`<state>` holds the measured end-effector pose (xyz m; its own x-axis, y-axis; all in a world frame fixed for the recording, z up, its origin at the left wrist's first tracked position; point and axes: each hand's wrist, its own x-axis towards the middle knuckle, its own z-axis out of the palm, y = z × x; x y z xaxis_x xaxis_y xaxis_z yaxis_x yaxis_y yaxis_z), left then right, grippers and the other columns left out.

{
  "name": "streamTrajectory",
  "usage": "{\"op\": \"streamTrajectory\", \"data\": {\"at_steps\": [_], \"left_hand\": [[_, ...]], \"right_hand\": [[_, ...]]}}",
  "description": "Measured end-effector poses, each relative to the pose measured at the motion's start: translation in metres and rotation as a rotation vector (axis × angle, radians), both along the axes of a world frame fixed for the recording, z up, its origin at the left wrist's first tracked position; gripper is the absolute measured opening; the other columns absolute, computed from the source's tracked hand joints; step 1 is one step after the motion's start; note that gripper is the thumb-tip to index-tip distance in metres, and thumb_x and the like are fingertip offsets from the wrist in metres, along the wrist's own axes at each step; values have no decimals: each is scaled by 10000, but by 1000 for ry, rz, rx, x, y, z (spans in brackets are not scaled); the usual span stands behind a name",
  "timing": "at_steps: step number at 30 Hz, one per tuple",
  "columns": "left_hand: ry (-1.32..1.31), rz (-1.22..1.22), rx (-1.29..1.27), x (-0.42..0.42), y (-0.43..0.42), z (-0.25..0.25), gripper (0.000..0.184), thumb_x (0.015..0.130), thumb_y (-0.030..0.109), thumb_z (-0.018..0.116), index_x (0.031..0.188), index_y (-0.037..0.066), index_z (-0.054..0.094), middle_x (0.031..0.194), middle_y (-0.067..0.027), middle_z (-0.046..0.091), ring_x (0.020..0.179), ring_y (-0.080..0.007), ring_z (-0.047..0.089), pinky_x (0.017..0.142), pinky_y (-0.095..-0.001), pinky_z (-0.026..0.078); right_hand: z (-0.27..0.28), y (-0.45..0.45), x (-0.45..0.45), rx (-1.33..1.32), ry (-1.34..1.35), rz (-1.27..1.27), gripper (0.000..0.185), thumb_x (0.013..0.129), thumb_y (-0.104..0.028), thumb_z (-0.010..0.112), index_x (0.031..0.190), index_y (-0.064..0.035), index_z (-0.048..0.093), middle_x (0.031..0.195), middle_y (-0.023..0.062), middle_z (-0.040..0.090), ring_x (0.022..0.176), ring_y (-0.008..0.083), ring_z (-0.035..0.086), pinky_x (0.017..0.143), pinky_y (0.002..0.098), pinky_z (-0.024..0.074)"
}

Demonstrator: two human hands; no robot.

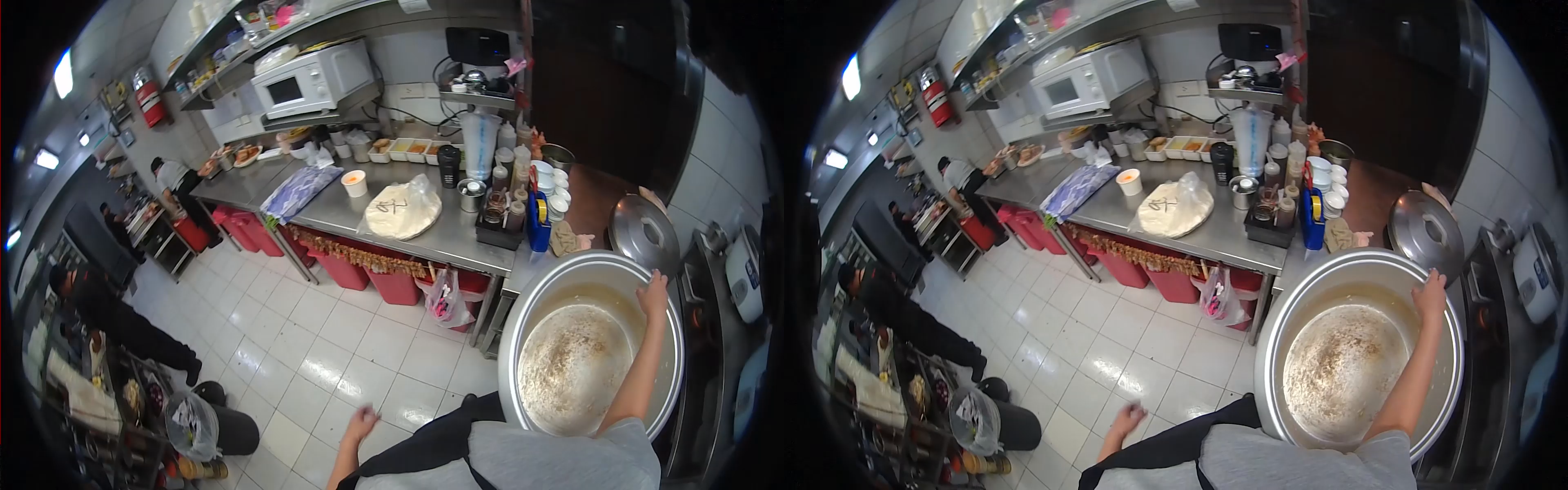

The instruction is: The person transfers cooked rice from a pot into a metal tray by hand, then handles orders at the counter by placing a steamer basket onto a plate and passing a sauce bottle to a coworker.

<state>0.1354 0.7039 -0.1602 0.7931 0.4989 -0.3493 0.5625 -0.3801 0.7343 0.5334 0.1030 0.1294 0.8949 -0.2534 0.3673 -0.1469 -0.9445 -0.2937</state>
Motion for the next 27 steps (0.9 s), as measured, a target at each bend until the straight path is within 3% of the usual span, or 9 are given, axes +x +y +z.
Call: {"op": "streamTrajectory", "data": {"at_steps": [1,2,7,10,16,21,23,25,27], "left_hand": [[-101,-60,110,47,14,17,584,720,342,708,1184,42,518,1088,-171,589,1041,-278,560,859,-357,463],[-163,-86,-42,95,6,93,578,744,305,707,1199,21,493,1139,-157,565,1038,-249,556,866,-339,459],[-556,-707,245,292,-15,255,540,736,188,679,1196,16,455,1170,-188,487,1089,-319,487,923,-364,410],[-756,-856,480,377,-40,325,555,715,170,670,1202,27,445,1245,-192,410,1123,-360,449,943,-368,396],[-777,-883,1051,517,-57,400,632,661,161,694,1231,53,442,1337,-190,332,1165,-337,436,899,-434,423],[-847,-642,1398,620,-46,452,546,762,123,568,1279,66,402,1393,-182,273,1273,-301,317,990,-447,337],[-905,-566,1506,652,-40,472,556,755,88,550,1287,56,393,1384,-180,284,1282,-303,295,1012,-462,306],[-941,-516,1558,679,-32,484,551,763,71,522,1296,48,384,1374,-172,301,1284,-298,291,1026,-475,283],[-951,-504,1532,704,-26,481,532,785,73,486,1305,42,375,1363,-159,325,1279,-285,302,1033,-487,269]], "right_hand": [[-4,-10,-7,3,4,-37,658,673,-102,704,1234,-4,373,1200,236,415,1029,424,507,865,444,445],[-7,-19,-13,5,2,-70,664,674,-102,703,1239,-3,369,1207,238,411,1039,424,501,871,441,442],[-42,-73,-20,-74,-21,-217,671,690,-123,676,1264,4,352,1248,250,389,1069,418,482,900,432,427],[-46,-95,-26,-32,-78,-295,604,711,-119,610,1250,14,372,1200,254,415,1025,423,503,864,449,435],[-47,-111,-33,-60,-65,-431,577,713,-95,572,1242,23,376,1145,255,431,957,430,526,810,461,452],[-65,-135,-51,-118,-94,-502,587,707,-53,570,1251,26,364,1190,248,413,973,428,516,827,451,454],[-42,-110,-75,-45,70,-568,579,743,-120,519,1264,53,335,1190,274,406,1058,426,464,888,441,413],[-81,-157,-96,-124,27,-582,595,723,-108,523,1263,54,334,1182,276,407,1062,430,456,895,436,410],[-13,-77,-114,-79,173,-749,528,707,-332,612,1108,-10,491,1068,265,537,1017,406,518,893,430,437]]}}
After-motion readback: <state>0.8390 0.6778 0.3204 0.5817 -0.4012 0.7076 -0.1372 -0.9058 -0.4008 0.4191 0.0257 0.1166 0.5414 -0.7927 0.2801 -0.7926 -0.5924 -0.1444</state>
